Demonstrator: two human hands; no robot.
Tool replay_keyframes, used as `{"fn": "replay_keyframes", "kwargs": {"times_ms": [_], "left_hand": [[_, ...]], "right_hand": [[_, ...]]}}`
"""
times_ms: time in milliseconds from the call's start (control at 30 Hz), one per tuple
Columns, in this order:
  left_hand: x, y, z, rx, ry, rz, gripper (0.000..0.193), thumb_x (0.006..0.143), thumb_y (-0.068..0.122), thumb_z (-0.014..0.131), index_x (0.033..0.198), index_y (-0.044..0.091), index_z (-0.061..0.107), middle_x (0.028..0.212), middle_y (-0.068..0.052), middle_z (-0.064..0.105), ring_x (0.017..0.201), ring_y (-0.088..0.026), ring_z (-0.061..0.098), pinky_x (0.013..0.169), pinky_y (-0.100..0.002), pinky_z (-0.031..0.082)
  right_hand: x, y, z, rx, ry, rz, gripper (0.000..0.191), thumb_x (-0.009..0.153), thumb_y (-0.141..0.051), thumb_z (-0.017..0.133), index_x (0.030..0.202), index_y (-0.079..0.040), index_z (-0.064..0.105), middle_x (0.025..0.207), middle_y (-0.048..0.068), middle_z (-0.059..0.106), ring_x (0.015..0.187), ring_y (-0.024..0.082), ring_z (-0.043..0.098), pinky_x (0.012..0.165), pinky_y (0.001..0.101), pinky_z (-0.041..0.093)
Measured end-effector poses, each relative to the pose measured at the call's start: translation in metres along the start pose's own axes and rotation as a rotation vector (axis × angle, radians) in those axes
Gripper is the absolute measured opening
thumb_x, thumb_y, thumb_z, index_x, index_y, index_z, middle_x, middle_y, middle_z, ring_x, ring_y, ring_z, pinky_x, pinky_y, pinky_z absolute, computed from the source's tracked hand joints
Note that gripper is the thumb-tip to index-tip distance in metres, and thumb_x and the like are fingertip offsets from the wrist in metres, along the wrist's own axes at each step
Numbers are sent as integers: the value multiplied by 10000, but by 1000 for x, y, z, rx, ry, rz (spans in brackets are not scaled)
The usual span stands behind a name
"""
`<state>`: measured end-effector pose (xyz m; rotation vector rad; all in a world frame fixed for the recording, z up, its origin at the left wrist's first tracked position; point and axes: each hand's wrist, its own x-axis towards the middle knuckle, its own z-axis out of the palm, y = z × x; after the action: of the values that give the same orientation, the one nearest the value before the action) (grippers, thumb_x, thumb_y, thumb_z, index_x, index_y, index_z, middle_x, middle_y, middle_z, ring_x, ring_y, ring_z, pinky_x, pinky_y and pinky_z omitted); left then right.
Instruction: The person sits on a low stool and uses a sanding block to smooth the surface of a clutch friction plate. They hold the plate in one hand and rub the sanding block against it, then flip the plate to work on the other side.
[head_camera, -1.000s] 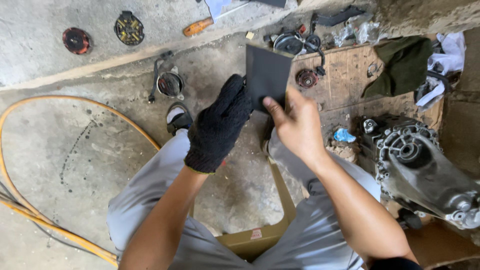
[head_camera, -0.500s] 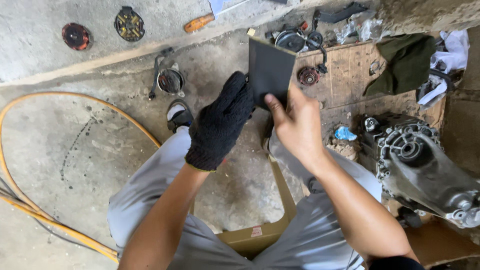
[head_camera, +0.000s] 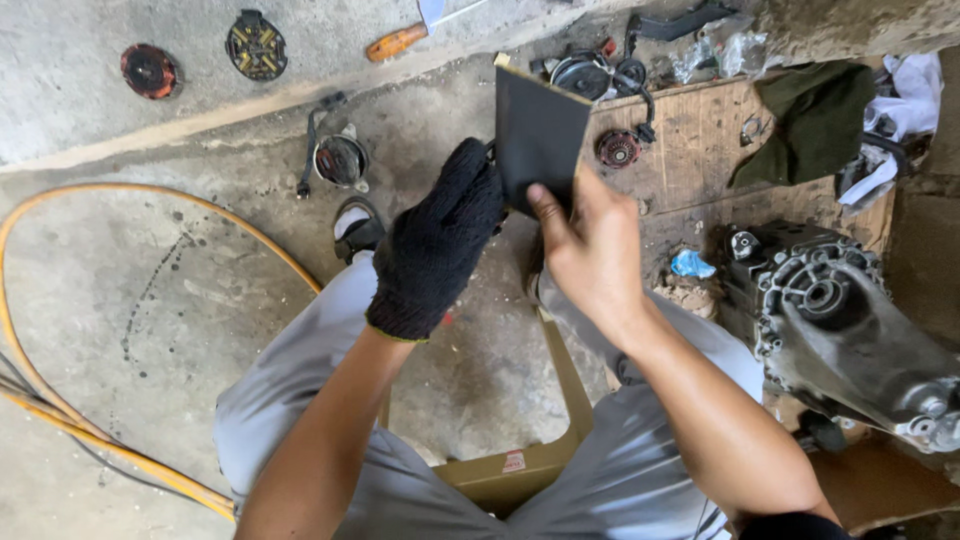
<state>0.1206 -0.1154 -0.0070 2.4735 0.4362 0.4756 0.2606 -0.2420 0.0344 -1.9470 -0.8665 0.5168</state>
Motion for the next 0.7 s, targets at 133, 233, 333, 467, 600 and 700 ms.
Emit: {"fn": "replay_keyframes", "kwargs": {"times_ms": [133,233,333,467,600,700], "left_hand": [[-2,0,-2,53,-9,17,433,923,31,674,1354,53,629,1520,-156,537,1180,-305,707,920,-370,600],[-1,-1,-2,28,-42,-6,423,927,21,679,1348,36,635,1519,-180,535,1144,-324,694,892,-385,595],[0,-3,0,11,-31,-9,442,922,17,671,1361,31,625,1523,-181,529,1171,-323,690,908,-382,596],[-1,-6,1,25,36,49,458,925,12,658,1381,42,612,1538,-146,525,1250,-307,691,989,-365,602],[-4,-6,-1,81,8,44,447,880,35,696,1325,35,649,1507,-164,543,1185,-305,704,896,-369,590],[-4,-3,-2,2,21,-13,418,909,47,713,1323,28,655,1506,-164,551,1117,-293,710,872,-365,590]], "right_hand": [[1,0,1,-28,-25,-72,166,986,-13,700,1148,1,670,913,191,738,798,198,732,715,325,552],[2,0,0,-49,0,39,186,966,-29,718,1146,1,680,817,175,728,641,186,686,620,327,521],[2,0,1,-95,-24,129,221,959,-26,717,1176,-2,687,765,175,709,563,226,613,576,353,486],[2,-1,4,-46,7,-88,204,980,-15,700,1180,-6,659,890,195,710,745,261,697,690,357,529],[-1,-3,7,-56,-5,-66,242,964,1,684,1203,-4,653,887,217,703,734,322,705,669,381,530],[-2,-5,6,-59,-17,-5,216,974,-13,687,1187,-6,652,857,224,708,696,329,711,652,392,530]]}}
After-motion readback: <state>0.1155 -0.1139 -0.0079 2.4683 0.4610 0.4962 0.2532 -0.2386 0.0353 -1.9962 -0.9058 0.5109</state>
